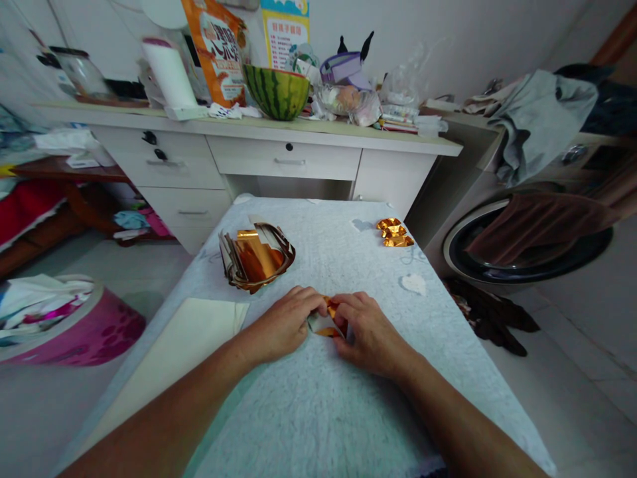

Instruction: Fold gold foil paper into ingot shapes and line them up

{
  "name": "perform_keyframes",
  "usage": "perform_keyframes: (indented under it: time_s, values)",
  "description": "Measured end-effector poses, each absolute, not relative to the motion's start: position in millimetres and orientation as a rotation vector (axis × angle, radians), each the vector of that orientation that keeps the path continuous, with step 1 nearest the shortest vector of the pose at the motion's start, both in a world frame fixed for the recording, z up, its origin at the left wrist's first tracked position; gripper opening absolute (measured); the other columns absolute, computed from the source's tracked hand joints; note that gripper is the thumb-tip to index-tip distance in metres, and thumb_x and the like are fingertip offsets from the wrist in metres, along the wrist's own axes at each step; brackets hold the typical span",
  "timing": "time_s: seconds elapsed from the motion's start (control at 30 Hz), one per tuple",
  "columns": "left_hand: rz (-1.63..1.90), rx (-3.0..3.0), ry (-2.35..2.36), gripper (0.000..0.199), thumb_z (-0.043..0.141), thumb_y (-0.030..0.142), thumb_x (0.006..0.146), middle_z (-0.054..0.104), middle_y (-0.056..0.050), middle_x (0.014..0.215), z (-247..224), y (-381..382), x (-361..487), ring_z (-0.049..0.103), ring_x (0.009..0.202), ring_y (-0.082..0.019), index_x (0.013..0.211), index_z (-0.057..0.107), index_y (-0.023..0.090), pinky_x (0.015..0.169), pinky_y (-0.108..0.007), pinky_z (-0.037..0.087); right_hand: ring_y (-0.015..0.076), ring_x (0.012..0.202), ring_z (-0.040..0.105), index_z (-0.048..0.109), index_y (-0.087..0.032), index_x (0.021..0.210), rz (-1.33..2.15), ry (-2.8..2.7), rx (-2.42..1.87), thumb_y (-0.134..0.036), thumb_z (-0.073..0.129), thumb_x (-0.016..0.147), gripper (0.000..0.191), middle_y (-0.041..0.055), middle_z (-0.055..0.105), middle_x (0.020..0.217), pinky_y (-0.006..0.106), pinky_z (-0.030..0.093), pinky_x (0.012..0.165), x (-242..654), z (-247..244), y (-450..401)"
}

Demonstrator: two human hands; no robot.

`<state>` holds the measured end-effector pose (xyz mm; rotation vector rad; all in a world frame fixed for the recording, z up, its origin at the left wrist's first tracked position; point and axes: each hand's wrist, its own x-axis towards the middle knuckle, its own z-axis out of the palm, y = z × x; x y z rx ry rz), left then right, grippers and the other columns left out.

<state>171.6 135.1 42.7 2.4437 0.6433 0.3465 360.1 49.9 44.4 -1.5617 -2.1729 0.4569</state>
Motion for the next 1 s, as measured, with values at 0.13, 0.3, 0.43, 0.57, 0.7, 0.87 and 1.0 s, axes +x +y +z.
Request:
perform_keyframes:
  time_s: [0.13,0.3,0.43,0.57,0.7,0.87,1.0]
  values:
    - [0.394,2.48,0.708,0.04,0.04,-0.002,0.06,0.052,-0.001,0.097,43,138,170,0.046,0.097,-0.018,0.091,0.049,0.022,0.085,-0.032,0.039,0.0197,0.093,0.051,0.05,-0.02,0.079,0.456,-2.194,-1.513,-0.01,0.06,0.072,0.016,0.0042,0.061,0.1,0.034,0.038,0.085,365,50,50]
    - [0.435,2.535,0.759,0.03,0.046,0.0,0.066,0.053,-0.001,0.093,41,142,172,0.046,0.092,-0.019,0.088,0.049,0.021,0.081,-0.032,0.039,0.0182,0.091,0.055,0.053,-0.019,0.083,0.508,-2.175,-1.475,-0.004,0.054,0.069,0.021,0.005,0.061,0.099,0.032,0.041,0.083,373,53,51]
    - [0.463,2.562,0.791,0.018,0.052,0.006,0.073,0.054,-0.001,0.092,41,142,174,0.048,0.091,-0.019,0.084,0.051,0.02,0.08,-0.032,0.039,0.0171,0.09,0.055,0.055,-0.019,0.085,0.505,-2.188,-1.465,-0.001,0.051,0.069,0.024,0.0045,0.061,0.096,0.031,0.04,0.083,376,49,52]
    - [0.482,2.586,0.803,0.013,0.053,0.008,0.078,0.054,-0.002,0.094,39,141,175,0.049,0.092,-0.019,0.083,0.056,0.02,0.082,-0.032,0.04,0.0155,0.081,0.053,0.051,-0.019,0.09,0.547,-2.131,-1.525,-0.002,0.05,0.069,0.028,0.0015,0.059,0.09,0.029,0.04,0.077,377,46,51]
    - [0.55,2.588,0.844,0.015,0.053,0.007,0.078,0.05,-0.004,0.114,35,140,175,0.048,0.104,-0.02,0.081,0.06,0.02,0.089,-0.035,0.041,0.0159,0.082,0.051,0.045,-0.02,0.097,0.574,-2.024,-1.563,-0.007,0.057,0.071,0.032,0.0024,0.056,0.096,0.028,0.04,0.074,376,46,49]
    - [0.47,2.59,0.763,0.013,0.052,0.007,0.079,0.058,-0.004,0.103,38,139,176,0.051,0.099,-0.02,0.079,0.057,0.02,0.087,-0.034,0.042,0.0177,0.083,0.046,0.045,-0.02,0.088,0.405,-2.043,-1.643,-0.012,0.064,0.068,0.028,0.003,0.051,0.092,0.029,0.038,0.072,376,45,51]
    - [0.415,2.605,0.766,0.012,0.051,0.008,0.08,0.059,-0.003,0.089,40,137,177,0.052,0.091,-0.019,0.079,0.055,0.019,0.081,-0.032,0.043,0.0161,0.077,0.045,0.045,-0.02,0.081,0.374,-2.064,-1.688,-0.014,0.064,0.07,0.023,0.0011,0.05,0.084,0.027,0.036,0.068,378,42,53]
